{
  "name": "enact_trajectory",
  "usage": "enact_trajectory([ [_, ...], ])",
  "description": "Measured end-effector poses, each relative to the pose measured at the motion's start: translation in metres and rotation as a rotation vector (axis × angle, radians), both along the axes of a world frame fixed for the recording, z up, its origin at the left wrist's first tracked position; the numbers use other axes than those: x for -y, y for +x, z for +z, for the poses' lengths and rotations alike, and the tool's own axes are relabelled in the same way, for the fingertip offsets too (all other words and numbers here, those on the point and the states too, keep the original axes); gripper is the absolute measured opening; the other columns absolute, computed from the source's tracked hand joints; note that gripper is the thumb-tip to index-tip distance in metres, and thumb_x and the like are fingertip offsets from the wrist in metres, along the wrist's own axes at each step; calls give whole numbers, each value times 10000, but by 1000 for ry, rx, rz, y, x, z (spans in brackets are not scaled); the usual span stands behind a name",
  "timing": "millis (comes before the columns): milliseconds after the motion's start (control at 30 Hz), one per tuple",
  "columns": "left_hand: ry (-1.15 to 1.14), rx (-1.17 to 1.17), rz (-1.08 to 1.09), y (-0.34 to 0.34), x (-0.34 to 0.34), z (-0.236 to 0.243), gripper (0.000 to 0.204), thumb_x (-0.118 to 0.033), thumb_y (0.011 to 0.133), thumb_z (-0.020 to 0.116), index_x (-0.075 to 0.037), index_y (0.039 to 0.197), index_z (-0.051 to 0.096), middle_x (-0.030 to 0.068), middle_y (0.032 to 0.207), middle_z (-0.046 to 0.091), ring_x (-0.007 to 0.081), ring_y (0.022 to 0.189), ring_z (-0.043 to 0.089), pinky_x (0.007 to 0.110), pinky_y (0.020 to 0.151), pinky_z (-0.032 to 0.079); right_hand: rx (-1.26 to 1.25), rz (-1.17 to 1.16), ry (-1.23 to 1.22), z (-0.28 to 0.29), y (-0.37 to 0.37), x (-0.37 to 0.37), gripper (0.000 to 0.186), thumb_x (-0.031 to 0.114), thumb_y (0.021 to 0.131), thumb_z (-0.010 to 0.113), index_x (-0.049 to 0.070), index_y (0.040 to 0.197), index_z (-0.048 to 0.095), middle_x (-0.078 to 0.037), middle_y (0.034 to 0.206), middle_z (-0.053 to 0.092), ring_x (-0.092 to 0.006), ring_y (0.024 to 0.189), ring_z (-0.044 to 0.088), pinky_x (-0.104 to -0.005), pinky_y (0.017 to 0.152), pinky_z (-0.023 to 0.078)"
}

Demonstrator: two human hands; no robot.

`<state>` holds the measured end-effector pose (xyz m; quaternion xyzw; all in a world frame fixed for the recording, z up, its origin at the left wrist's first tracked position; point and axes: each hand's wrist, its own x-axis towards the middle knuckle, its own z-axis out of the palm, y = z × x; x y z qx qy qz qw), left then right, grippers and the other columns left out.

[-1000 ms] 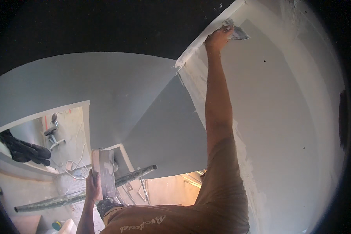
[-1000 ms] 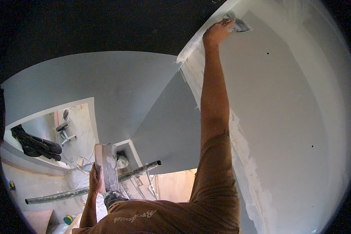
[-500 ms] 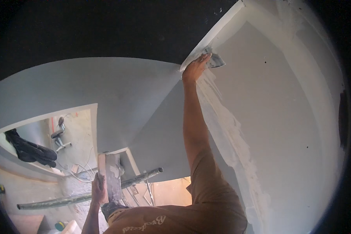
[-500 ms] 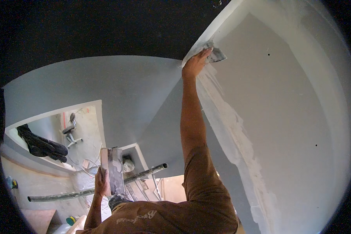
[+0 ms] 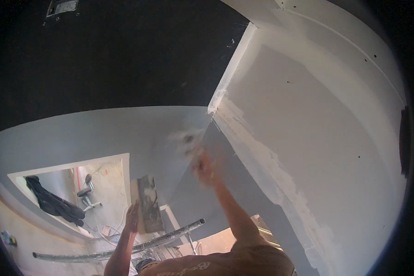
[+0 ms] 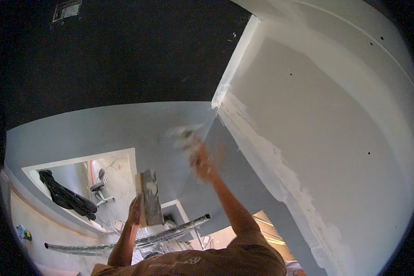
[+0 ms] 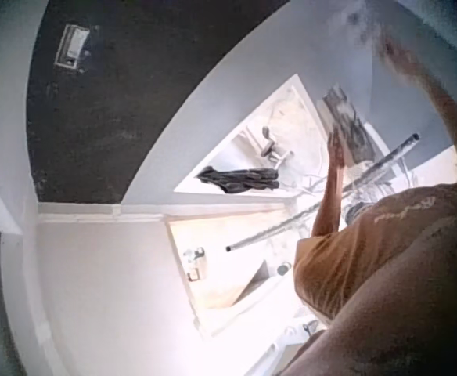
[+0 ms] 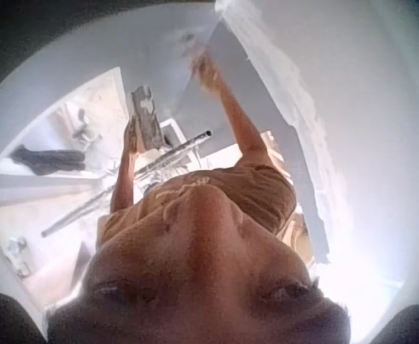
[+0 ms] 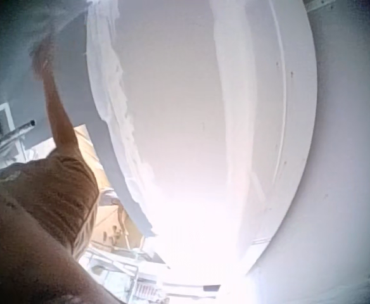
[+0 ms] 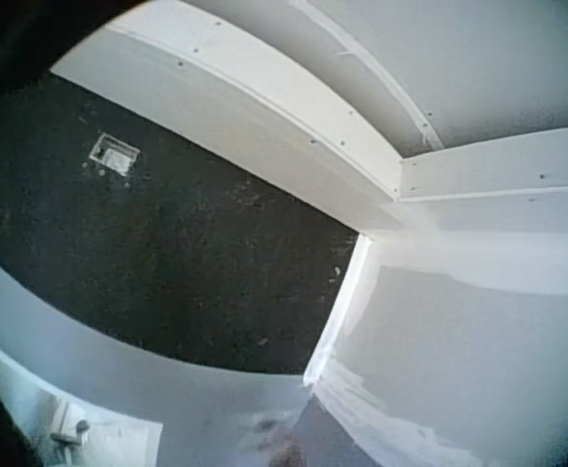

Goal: The person applies plaster to the joints and surfaces of a ceiling using a putty knife and a hawk. They spread the plaster in smooth strokes along the seams and across the drywall panels while standing on scaffolding.

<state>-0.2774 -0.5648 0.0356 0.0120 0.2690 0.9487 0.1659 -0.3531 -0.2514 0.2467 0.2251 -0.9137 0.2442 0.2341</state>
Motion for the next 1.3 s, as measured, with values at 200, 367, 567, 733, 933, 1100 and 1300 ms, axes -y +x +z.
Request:
enact_trajectory([
  [200, 62, -85, -110, -35, -31, 62, 373, -310, 1018, 534, -34, 1265, 571, 106, 1102, 681, 226, 940, 686, 372, 807, 594, 387, 626, -383, -56, 94, 32, 541, 375, 1028, 489, 97, 1472, 355, -170, 1524, 303, -275, 1323, 441, -448, 1096, 391],
  [367, 253, -217, -96, -52, -11, 79, 361, -263, 1014, 536, -38, 1296, 536, 109, 1175, 647, 237, 1017, 663, 374, 852, 579, 327, 76, -429, -74, 77, -39, 397, 210, 996, 573, 101, 1361, 465, -73, 1272, 524, -144, 888, 581, -269, 694, 542],
  [567, -1039, -667, 943, -61, -8, 147, 378, -205, 1014, 488, 39, 1302, 467, 183, 1154, 650, 269, 1013, 667, 348, 778, 520, 1026, 376, -1810, -13, 148, 41, 405, 90, 968, 536, -18, 1340, 419, -146, 1091, 572, -133, 678, 549, -208, 510, 483],
  [733, -1062, -733, 868, -24, -25, 183, 358, -185, 984, 512, 80, 1221, 469, 237, 839, 674, 373, 763, 700, 411, 667, 531, 1502, 652, -2470, -51, 143, 73, 341, 72, 990, 438, -57, 1297, 361, -241, 1029, 497, -198, 599, 561, -223, 523, 541],
  [933, -1305, -1016, 758, -24, -14, 174, 356, -111, 920, 582, 40, 1216, 457, 259, 860, 665, 453, 763, 670, 470, 659, 537, 1386, 739, -2489, -19, 142, 86, 303, 42, 990, 432, -37, 1272, 354, -129, 940, 382, -134, 759, 465, -183, 497, 478],
  [1100, -1393, -1127, 730, -30, -15, 176, 383, -72, 892, 576, 17, 1246, 461, 261, 864, 663, 463, 757, 663, 487, 653, 537, 1341, 959, -2277, -38, 130, 81, 304, 40, 987, 453, -46, 1266, 368, -128, 964, 398, -126, 813, 462, -167, 487, 439],
  [1300, -1293, -834, 742, -48, 13, 128, 382, -95, 923, 504, 43, 1274, 443, 275, 867, 668, 451, 765, 676, 498, 649, 551, 990, 902, -1873, -9, 93, 69, 365, 139, 1002, 516, -40, 1306, 422, -154, 1151, 484, -114, 690, 484, -198, 529, 458],
])
